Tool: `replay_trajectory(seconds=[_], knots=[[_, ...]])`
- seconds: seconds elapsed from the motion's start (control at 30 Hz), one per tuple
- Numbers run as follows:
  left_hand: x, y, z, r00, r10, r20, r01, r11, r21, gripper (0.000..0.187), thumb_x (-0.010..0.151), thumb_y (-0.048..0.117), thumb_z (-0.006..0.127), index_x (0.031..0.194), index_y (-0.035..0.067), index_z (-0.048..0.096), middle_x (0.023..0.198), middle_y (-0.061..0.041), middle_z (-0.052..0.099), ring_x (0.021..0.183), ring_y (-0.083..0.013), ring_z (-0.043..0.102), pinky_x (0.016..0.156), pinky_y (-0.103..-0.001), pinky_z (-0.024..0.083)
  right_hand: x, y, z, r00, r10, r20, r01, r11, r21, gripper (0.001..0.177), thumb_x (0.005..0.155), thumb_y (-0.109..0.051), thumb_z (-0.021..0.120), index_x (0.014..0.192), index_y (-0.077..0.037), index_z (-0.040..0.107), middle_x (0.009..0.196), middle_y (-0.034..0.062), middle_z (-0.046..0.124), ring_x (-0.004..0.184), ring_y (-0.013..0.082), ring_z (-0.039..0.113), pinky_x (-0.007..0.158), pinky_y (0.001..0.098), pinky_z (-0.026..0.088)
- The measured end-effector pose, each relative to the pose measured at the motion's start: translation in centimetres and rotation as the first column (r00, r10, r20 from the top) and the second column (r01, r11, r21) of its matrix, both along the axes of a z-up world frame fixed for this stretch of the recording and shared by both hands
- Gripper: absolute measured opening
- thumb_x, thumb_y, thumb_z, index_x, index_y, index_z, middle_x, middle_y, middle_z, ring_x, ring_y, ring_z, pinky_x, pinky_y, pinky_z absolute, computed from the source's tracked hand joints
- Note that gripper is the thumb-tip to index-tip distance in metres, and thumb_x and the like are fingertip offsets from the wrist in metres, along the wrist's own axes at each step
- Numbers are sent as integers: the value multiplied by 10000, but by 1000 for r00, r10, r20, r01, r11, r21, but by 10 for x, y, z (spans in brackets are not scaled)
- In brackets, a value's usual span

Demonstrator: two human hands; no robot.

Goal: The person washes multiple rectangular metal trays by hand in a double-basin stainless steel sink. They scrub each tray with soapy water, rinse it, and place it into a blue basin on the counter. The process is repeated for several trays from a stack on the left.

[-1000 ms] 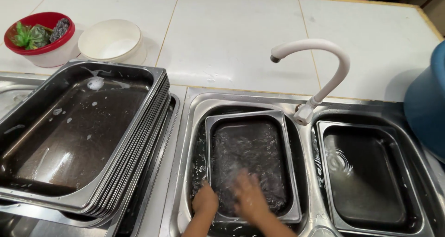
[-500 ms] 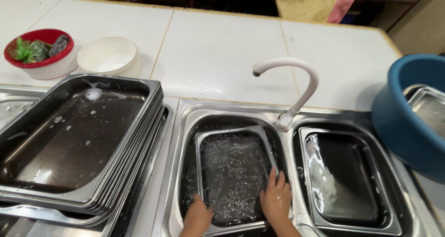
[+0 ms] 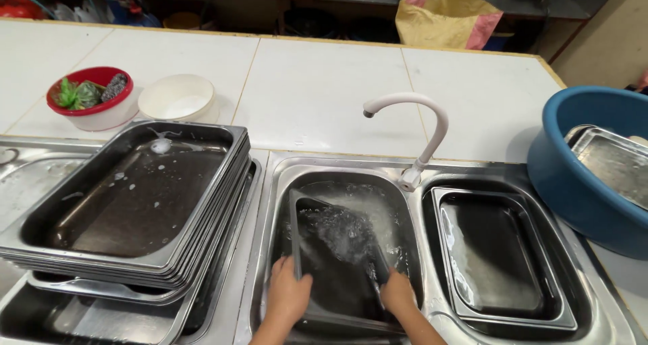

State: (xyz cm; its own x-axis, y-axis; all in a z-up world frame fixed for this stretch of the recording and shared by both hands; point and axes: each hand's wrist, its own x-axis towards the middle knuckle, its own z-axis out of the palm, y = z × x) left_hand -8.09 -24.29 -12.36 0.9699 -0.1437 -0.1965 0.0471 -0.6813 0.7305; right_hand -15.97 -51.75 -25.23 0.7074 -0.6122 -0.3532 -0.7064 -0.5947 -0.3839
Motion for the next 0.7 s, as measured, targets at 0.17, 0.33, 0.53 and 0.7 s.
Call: replay_trajectory(seconds=[0.17,0.33,0.53,0.7], knots=[[6,-28,54,999,-44,-14,37,943,-332,723,830,348,693,1437,-2,516,1621,-226,303,1511,-362,321,1199,-395,300,-17,15,0,991,-50,126,9,950,311,517,844,-235,753,1336,-122,645,1229,192,706,1183,344,663,1008,411,532],[-40,-72,129,913,-286,290,346,920,-183,725,892,570,616,1434,91,563,1655,-199,245,1537,-435,146,1180,-623,144,-12,57,44,882,-406,240,-126,286,950,533,850,-216,740,1361,-112,626,1211,164,721,1143,306,672,982,391,537],[-85,-110,178,794,-383,472,494,859,-134,670,923,556,599,1406,92,589,1613,-232,284,1499,-549,58,1105,-728,118,-32,65,89,807,-541,238,-295,-20,955,553,858,-193,724,1391,-101,604,1191,132,738,1096,260,683,950,367,543],[-106,-132,174,760,-238,605,465,849,-250,501,991,449,589,1382,136,600,1601,-256,327,1490,-485,235,1198,-580,245,-56,33,96,791,-533,301,-285,115,952,571,865,-174,711,1415,-91,585,1174,104,753,1056,222,692,924,347,548]])
